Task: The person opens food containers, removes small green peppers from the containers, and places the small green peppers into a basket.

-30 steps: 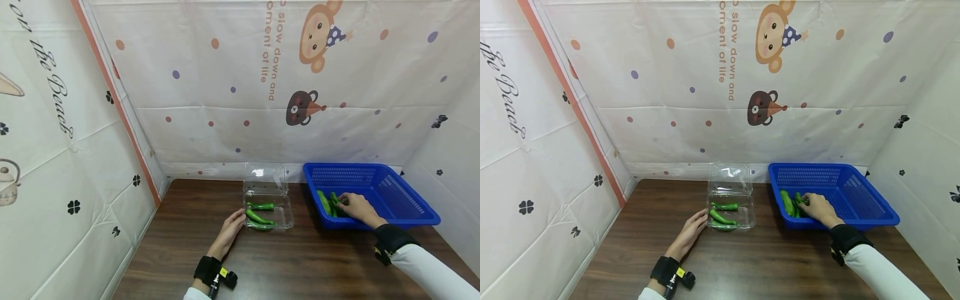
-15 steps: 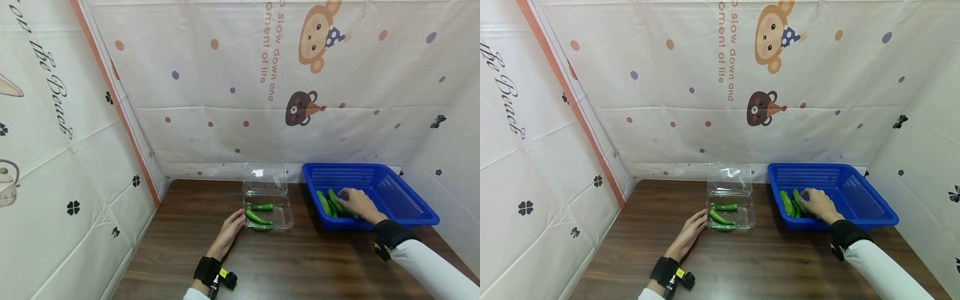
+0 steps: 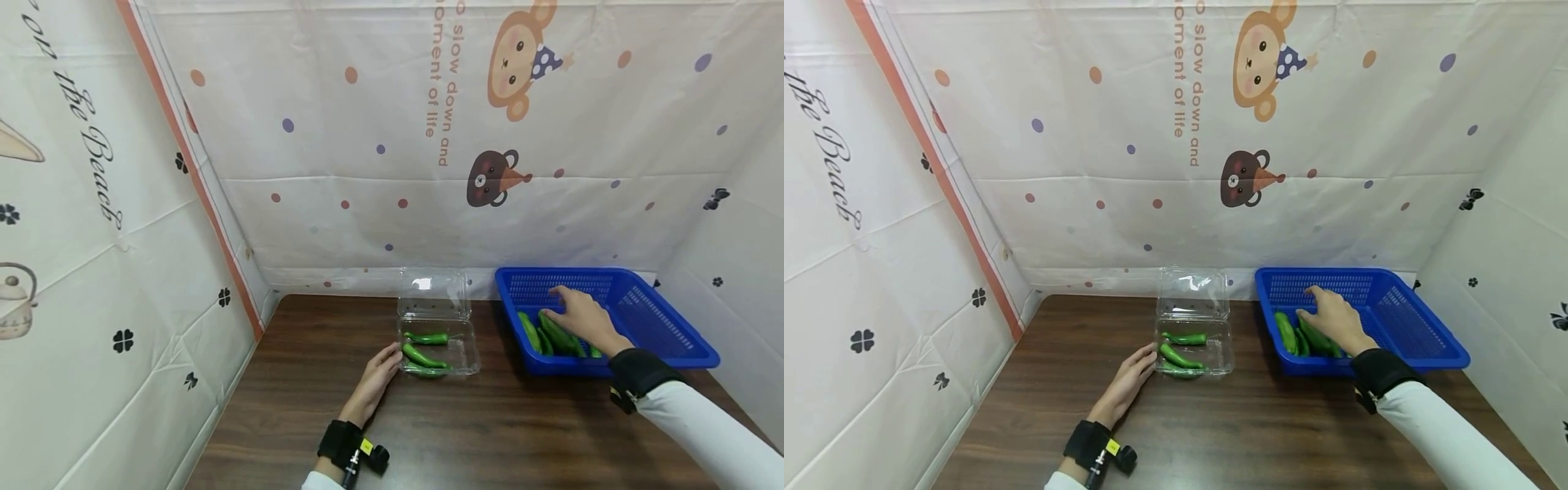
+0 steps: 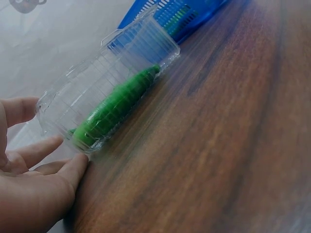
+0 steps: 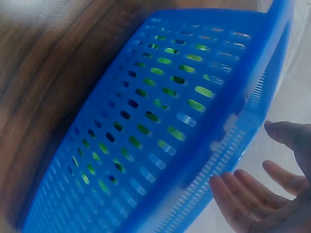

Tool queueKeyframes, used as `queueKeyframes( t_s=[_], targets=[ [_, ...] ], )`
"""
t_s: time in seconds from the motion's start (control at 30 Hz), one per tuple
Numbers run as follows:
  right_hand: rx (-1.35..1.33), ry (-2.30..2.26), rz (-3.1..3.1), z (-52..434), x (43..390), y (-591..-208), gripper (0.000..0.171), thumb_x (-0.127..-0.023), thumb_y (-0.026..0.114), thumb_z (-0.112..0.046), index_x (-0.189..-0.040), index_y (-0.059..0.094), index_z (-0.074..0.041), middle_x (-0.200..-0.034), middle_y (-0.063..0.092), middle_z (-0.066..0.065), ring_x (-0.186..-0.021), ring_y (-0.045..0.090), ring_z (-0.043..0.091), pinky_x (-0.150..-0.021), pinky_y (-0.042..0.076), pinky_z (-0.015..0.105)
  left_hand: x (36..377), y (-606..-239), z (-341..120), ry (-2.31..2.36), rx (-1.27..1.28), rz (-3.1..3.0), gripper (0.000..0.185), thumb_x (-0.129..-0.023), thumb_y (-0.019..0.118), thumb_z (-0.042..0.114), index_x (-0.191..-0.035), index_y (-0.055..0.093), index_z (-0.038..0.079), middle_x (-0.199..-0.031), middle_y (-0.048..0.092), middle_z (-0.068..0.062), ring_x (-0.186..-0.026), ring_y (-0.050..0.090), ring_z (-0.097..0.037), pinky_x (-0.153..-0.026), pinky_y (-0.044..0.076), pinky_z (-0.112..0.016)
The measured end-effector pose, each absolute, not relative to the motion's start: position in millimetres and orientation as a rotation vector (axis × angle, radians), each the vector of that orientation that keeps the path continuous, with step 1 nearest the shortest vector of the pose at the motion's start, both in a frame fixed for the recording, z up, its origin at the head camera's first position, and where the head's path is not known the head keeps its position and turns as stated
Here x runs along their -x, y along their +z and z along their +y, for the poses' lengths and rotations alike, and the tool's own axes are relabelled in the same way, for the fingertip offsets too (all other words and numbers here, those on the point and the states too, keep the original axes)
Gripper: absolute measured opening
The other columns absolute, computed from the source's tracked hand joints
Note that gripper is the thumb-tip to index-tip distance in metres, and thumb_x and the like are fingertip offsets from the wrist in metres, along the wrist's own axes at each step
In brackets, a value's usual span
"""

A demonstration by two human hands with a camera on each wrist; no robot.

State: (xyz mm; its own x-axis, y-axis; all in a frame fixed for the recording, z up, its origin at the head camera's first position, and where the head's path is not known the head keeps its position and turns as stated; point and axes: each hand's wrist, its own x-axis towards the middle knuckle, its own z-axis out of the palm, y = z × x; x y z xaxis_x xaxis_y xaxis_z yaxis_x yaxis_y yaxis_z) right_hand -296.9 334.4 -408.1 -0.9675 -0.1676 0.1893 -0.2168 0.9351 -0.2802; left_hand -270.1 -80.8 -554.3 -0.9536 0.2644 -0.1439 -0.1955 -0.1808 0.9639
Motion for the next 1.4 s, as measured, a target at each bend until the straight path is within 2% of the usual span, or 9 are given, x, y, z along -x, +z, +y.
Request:
queueKeyframes(
  t_s=[0.17, 0.47, 0.7, 1.0, 1.4],
  targets=[
    [-0.301, 0.420, -2.892, 330, 299, -401, 0.053, -0.096, 0.070, -0.021, -0.134, 0.054, 0.012, -0.109, 0.065, 0.037, -0.087, 0.066, 0.043, -0.057, 0.057, 0.045, 269, -556, -82, 2.217, -0.078, 1.778, 0.063, -0.108, 0.052, 0.027, -0.160, 0.029, 0.000, -0.168, 0.025, -0.022, -0.156, 0.024, -0.037, -0.130, 0.026, -0.050],
    [-0.294, 0.458, -2.821, 326, 303, -388, 0.055, -0.098, 0.069, -0.022, -0.138, 0.051, 0.011, -0.116, 0.063, 0.039, -0.097, 0.065, 0.050, -0.066, 0.059, 0.054, 270, -557, -82, 2.212, -0.085, 1.775, 0.065, -0.107, 0.055, 0.029, -0.159, 0.029, -0.001, -0.168, 0.025, -0.022, -0.156, 0.024, -0.038, -0.130, 0.026, -0.050],
    [-0.338, 0.513, -2.760, 316, 300, -386, 0.052, -0.098, 0.069, -0.019, -0.137, 0.053, 0.010, -0.118, 0.062, 0.038, -0.095, 0.066, 0.047, -0.069, 0.060, 0.055, 268, -557, -80, 2.205, -0.087, 1.781, 0.065, -0.107, 0.054, 0.029, -0.159, 0.029, -0.002, -0.168, 0.025, -0.022, -0.156, 0.024, -0.037, -0.130, 0.026, -0.050],
    [-0.418, 0.578, -2.656, 292, 301, -377, 0.051, -0.099, 0.069, -0.018, -0.141, 0.052, 0.005, -0.127, 0.057, 0.035, -0.101, 0.066, 0.048, -0.075, 0.059, 0.060, 266, -556, -81, 2.219, -0.098, 1.799, 0.066, -0.107, 0.055, 0.031, -0.159, 0.030, -0.003, -0.167, 0.026, -0.024, -0.155, 0.025, -0.039, -0.129, 0.027, -0.051],
    [-0.472, 0.587, -2.466, 272, 311, -382, 0.045, -0.094, 0.073, -0.010, -0.134, 0.059, 0.005, -0.124, 0.057, 0.032, -0.098, 0.066, 0.045, -0.068, 0.058, 0.058, 267, -556, -81, 2.233, -0.103, 1.795, 0.065, -0.107, 0.054, 0.029, -0.158, 0.031, -0.003, -0.167, 0.026, -0.024, -0.156, 0.024, -0.039, -0.129, 0.027, -0.050]
  ],
)
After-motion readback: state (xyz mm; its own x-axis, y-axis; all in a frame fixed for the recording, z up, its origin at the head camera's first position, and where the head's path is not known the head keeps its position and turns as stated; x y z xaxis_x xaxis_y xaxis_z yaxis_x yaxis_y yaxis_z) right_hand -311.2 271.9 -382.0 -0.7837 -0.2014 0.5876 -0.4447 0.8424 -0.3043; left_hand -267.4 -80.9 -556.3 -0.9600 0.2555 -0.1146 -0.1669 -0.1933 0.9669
